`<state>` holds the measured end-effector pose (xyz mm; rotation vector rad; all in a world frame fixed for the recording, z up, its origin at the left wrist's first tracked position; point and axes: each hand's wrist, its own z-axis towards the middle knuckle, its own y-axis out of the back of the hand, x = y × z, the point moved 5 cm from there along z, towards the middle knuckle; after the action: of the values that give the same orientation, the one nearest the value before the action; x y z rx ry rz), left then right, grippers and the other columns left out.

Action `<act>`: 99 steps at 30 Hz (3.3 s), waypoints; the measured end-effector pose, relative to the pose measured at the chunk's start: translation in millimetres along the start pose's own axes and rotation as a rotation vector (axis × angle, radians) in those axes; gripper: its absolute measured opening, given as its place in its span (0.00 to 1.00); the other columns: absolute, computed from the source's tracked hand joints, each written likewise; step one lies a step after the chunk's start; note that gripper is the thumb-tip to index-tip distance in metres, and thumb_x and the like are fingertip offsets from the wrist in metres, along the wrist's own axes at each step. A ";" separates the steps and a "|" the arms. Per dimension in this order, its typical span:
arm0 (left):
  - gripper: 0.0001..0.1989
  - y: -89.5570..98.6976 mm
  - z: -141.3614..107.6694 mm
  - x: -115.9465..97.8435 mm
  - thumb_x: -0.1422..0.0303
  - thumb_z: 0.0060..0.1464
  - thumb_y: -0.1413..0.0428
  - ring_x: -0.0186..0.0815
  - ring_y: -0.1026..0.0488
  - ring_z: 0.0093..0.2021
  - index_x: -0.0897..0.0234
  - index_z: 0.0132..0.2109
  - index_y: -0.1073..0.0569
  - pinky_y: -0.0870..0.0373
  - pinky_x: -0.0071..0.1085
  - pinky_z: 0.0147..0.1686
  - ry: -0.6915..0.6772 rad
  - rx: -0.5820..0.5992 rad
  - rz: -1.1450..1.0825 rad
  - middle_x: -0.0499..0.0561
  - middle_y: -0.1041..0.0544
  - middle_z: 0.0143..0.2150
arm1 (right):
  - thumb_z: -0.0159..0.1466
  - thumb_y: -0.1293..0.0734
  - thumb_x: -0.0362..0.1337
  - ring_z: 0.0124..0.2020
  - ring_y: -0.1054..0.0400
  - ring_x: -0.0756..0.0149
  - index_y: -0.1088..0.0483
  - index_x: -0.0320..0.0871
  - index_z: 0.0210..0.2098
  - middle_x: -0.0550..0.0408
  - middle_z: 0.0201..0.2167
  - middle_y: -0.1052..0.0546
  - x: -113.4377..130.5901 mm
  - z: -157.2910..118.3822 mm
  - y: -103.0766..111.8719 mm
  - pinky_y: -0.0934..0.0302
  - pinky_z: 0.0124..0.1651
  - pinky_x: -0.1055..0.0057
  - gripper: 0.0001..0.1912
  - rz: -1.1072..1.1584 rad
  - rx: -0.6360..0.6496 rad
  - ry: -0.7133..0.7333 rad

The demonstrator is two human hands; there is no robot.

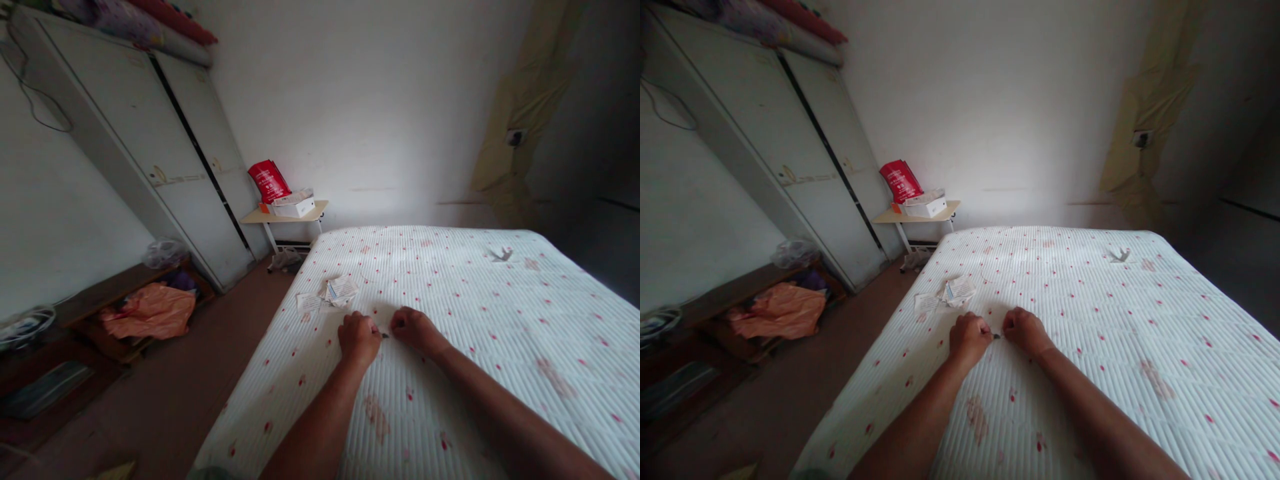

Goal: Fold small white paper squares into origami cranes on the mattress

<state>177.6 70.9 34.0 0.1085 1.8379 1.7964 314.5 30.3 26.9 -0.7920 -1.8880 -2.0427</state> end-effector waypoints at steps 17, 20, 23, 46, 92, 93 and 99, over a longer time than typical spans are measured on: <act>0.06 2.8 -2.6 -1.9 0.69 0.52 0.47 0.37 0.33 0.44 0.60 0.33 0.25 0.38 0.30 0.40 0.019 0.034 0.002 0.50 0.27 0.40 | 0.52 0.36 0.29 0.30 0.34 0.69 0.30 0.40 0.26 0.54 0.30 0.28 0.3 -2.6 -2.4 0.45 0.33 0.75 0.04 -0.057 -0.022 -0.013; 0.06 0.2 -6.6 -1.2 0.71 0.52 0.48 0.37 0.34 0.43 0.61 0.32 0.25 0.40 0.30 0.40 -0.005 -0.001 -0.031 0.50 0.27 0.39 | 0.51 0.39 0.26 0.34 0.33 0.68 0.29 0.41 0.35 0.53 0.35 0.27 -1.9 -5.5 0.7 0.43 0.36 0.75 0.13 -0.016 -0.025 0.058; 0.06 -0.5 -12.4 -1.8 0.73 0.51 0.47 0.36 0.35 0.44 0.60 0.34 0.27 0.41 0.31 0.42 -0.054 -0.072 -0.085 0.49 0.27 0.38 | 0.52 0.41 0.25 0.37 0.33 0.67 0.28 0.42 0.37 0.52 0.36 0.27 0.4 -12.1 3.0 0.42 0.40 0.74 0.16 0.092 -0.020 0.215; 0.16 10.3 -31.6 -18.5 0.54 0.46 0.44 0.44 0.38 0.47 0.59 0.39 0.26 0.44 0.40 0.45 -0.072 -0.120 0.009 0.53 0.30 0.40 | 0.54 0.42 0.25 0.31 0.31 0.68 0.26 0.42 0.27 0.54 0.30 0.25 10.1 -21.6 11.7 0.41 0.36 0.75 0.13 -0.014 0.077 0.276; 0.09 3.6 -24.6 -2.8 0.75 0.53 0.48 0.36 0.37 0.37 0.60 0.30 0.25 0.41 0.31 0.37 -0.439 -0.145 0.085 0.50 0.31 0.31 | 0.59 0.36 0.32 0.40 0.35 0.61 0.28 0.44 0.40 0.50 0.36 0.26 13.9 -24.7 -1.7 0.43 0.43 0.65 0.10 -0.126 -0.137 0.600; 0.09 2.9 -24.6 -2.6 0.75 0.53 0.48 0.36 0.37 0.37 0.61 0.30 0.26 0.41 0.31 0.37 -0.446 -0.156 0.088 0.50 0.31 0.31 | 0.59 0.36 0.32 0.40 0.35 0.61 0.29 0.42 0.43 0.49 0.36 0.26 13.4 -24.6 -1.9 0.42 0.43 0.65 0.12 -0.122 -0.153 0.590; 0.08 1.0 -25.0 -1.9 0.76 0.52 0.48 0.36 0.36 0.36 0.61 0.30 0.26 0.41 0.31 0.36 -0.465 -0.208 0.071 0.50 0.30 0.30 | 0.61 0.36 0.34 0.38 0.35 0.63 0.26 0.45 0.36 0.51 0.33 0.26 15.9 -25.1 -3.9 0.43 0.41 0.67 0.07 -0.167 -0.114 0.596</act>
<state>167.8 47.8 34.2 0.4739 1.3302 1.8118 293.8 9.2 31.9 -0.0184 -1.5434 -2.1742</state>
